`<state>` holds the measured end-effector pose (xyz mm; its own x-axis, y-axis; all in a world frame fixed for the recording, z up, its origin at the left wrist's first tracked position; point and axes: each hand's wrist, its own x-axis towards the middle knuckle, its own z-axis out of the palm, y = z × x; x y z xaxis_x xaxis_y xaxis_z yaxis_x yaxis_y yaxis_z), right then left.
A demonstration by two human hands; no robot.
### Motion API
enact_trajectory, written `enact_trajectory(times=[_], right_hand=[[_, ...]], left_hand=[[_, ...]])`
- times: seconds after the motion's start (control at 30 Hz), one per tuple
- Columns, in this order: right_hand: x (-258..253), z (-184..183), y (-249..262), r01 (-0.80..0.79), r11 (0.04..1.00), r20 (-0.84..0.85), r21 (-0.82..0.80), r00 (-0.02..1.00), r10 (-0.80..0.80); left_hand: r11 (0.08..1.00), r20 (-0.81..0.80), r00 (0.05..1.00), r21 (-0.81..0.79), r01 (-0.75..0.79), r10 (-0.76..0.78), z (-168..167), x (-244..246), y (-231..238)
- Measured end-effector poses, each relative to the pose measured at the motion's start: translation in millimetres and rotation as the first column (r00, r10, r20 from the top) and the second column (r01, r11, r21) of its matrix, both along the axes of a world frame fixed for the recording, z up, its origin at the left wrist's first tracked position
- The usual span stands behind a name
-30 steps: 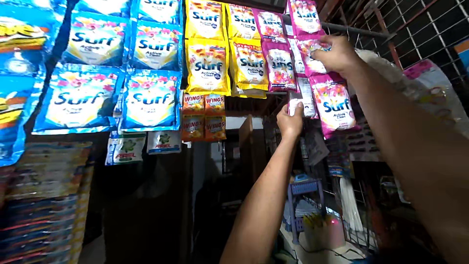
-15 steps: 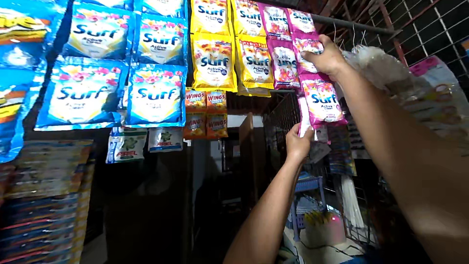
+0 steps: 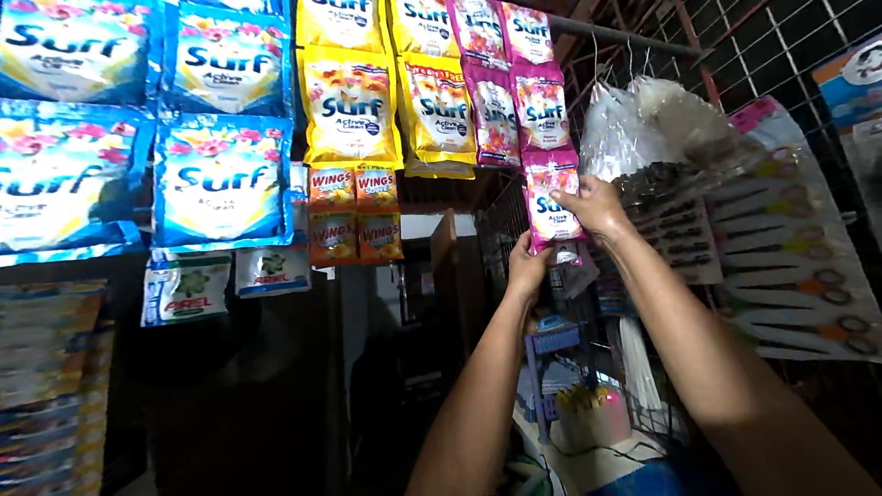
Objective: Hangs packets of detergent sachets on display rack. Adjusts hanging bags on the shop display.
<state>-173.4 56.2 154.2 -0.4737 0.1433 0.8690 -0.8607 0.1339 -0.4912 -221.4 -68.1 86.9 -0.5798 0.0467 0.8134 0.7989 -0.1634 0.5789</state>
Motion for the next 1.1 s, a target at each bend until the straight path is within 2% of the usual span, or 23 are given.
enact_trajectory(times=[0.13,0.2,0.37,0.5,0.57,0.67,0.77,0.8,0.87,0.97,1.03,1.1], right_hand=[[-4,-12,6,0.023,1.0,0.006,0.0,1.0,-0.023],[-5,-23,10,0.012,1.0,-0.001,0.002,1.0,-0.012],[-10,-31,14,-0.017,0.999,-0.043,-0.031,0.999,0.016],[-6,-44,9,0.155,0.987,-0.08,-0.046,0.984,-0.158],[-4,-52,4,0.232,0.972,-0.079,-0.035,0.969,-0.235],[0,-56,5,0.317,0.945,-0.051,0.081,0.948,-0.314],[24,-62,18,0.451,0.824,-0.061,0.342,0.886,-0.459],[33,-65,24,0.503,0.787,-0.116,0.358,0.86,-0.497],[55,-67,40,0.607,0.748,-0.279,0.268,0.792,-0.543],[87,-32,63,0.725,0.687,-0.465,0.045,0.624,-0.628],[97,12,73,0.743,0.669,-0.46,0.013,0.598,-0.656],[90,58,81,0.745,0.664,-0.425,0.064,0.622,-0.657]], left_hand=[[0.993,-0.069,0.992,0.046,-0.104,0.107,10,1,6],[0.991,-0.07,0.99,0.074,-0.114,0.119,15,9,8],[0.993,-0.11,0.987,0.018,-0.113,0.114,16,11,9],[0.994,-0.133,0.988,0.082,-0.067,0.077,6,15,14],[0.998,-0.154,0.988,0.061,-0.013,0.022,1,21,15],[0.987,-0.204,0.967,0.06,-0.146,0.156,-1,23,16],[0.961,-0.16,0.948,0.07,-0.266,0.274,3,25,13],[0.954,-0.152,0.942,0.061,-0.293,0.299,3,26,10],[0.94,-0.151,0.928,0.036,-0.338,0.34,4,27,2],[0.928,-0.17,0.914,0.003,-0.374,0.369,4,20,-8],[0.917,-0.169,0.906,-0.021,-0.398,0.389,5,17,-10],[0.898,-0.171,0.888,-0.04,-0.439,0.427,6,17,-10]])
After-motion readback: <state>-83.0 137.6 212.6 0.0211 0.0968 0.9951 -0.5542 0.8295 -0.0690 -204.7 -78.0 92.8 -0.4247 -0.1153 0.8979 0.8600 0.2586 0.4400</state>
